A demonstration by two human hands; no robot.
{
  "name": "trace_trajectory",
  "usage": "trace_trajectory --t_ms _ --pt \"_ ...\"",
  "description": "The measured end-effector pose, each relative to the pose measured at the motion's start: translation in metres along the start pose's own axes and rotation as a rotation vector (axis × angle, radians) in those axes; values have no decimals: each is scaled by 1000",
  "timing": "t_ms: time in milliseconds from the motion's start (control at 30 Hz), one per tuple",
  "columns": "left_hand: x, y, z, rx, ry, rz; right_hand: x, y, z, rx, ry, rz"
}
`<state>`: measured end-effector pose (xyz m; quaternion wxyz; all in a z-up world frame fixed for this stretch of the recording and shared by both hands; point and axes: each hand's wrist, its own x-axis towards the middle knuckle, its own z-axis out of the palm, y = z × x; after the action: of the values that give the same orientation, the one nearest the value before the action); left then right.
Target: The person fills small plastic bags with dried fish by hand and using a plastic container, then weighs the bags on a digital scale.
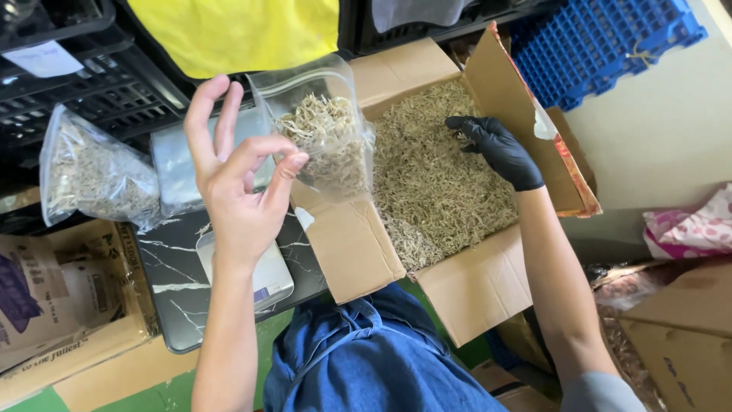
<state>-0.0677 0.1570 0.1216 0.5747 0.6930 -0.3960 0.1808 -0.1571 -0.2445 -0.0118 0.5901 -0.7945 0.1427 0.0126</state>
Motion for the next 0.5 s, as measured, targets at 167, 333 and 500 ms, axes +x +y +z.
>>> trace_trajectory --t_ms 167,333,500 --pt "0 -2 2 -11 -4 -46 -5 4 -10 42 -28 9" --pt "-3 -4 -3 23 2 -115 17 2 -7 -280 -59 -65" --pt "0 -8 -6 41 24 -16 37 12 55 -1040 -263 -110"
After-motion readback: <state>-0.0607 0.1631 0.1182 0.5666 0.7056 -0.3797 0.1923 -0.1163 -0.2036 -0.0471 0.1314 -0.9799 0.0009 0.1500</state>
